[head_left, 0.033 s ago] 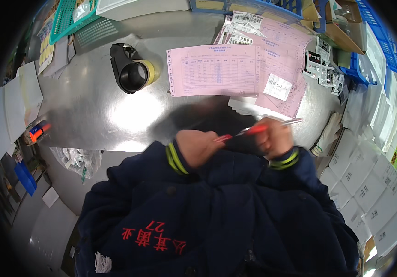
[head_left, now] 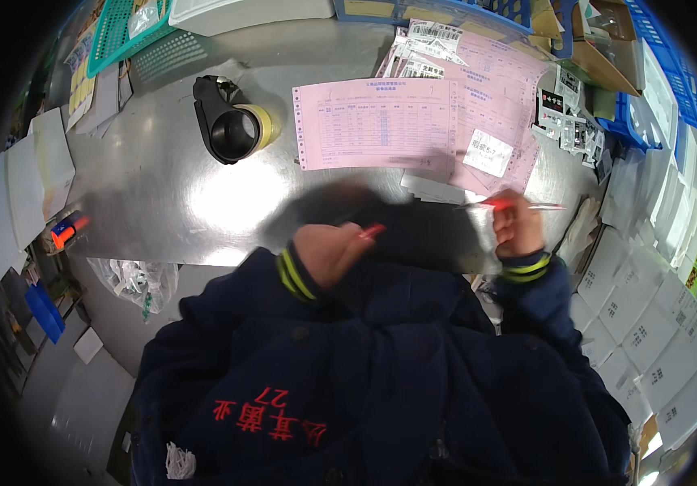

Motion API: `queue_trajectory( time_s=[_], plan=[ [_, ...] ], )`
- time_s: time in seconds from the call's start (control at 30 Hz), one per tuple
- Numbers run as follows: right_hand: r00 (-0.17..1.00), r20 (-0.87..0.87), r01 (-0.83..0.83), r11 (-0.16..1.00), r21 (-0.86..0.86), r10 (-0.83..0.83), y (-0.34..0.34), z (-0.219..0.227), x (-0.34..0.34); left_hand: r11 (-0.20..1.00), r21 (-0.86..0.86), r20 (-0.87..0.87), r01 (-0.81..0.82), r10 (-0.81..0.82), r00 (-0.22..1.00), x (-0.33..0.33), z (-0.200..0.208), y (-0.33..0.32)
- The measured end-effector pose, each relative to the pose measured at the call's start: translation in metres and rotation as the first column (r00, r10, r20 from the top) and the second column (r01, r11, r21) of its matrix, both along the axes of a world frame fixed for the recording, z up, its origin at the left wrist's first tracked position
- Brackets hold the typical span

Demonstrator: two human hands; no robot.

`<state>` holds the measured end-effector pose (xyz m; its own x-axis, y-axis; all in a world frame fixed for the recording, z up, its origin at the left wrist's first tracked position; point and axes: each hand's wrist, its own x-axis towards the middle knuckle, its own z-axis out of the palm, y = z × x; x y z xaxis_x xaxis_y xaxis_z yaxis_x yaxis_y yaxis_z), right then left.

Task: The person organizes and processes shipping labels and documents at a metal workstation, placing some into a blue bin and others into a white box.

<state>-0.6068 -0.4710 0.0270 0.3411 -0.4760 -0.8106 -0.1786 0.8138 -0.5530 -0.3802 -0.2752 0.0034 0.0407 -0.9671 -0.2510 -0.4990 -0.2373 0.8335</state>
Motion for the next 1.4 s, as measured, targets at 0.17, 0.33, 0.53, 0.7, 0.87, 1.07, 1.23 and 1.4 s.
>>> queue_trajectory(
  time_s=[0.17,0.33,0.53,0.7,0.87,1.07,1.23,1.4],
  plan=[
    [0.991,-0.027,-0.133,0.913,-0.385,0.133,-0.038,-0.004,-0.014,0.992,0.114,0.063,-0.058,0.051,0.997,0.043,-0.017,-0.001],
    [0.928,-0.023,-0.317,0.758,-0.570,0.371,0.019,-0.051,0.063,0.935,-0.346,0.335,0.077,0.046,0.941,0.015,-0.065,-0.027],
    [0.894,-0.211,-0.402,0.503,-0.765,0.394,0.033,-0.098,0.099,0.966,-0.250,0.465,0.063,0.062,0.883,0.004,-0.083,-0.027],
    [0.892,-0.204,-0.413,0.546,-0.729,0.404,0.030,-0.114,0.090,0.974,-0.219,0.494,0.059,0.059,0.867,0.003,-0.080,-0.027],
    [0.891,-0.224,-0.417,0.515,-0.749,0.395,0.022,-0.105,0.088,0.972,-0.227,0.494,0.057,0.065,0.867,0.002,-0.083,-0.027],
    [0.954,-0.120,-0.279,0.669,-0.689,0.275,0.004,-0.063,0.085,0.948,-0.315,0.312,-0.051,0.154,0.937,0.008,-0.083,-0.029],
    [0.927,0.011,-0.331,0.830,-0.449,0.375,0.001,-0.018,0.084,0.935,-0.283,-0.068,-0.214,0.203,0.977,0.010,-0.042,-0.041],
    [0.915,0.108,-0.314,0.853,-0.416,0.389,0.007,-0.009,0.086,0.928,-0.338,-0.084,-0.158,0.137,0.987,0.010,-0.036,-0.046]
  ],
)
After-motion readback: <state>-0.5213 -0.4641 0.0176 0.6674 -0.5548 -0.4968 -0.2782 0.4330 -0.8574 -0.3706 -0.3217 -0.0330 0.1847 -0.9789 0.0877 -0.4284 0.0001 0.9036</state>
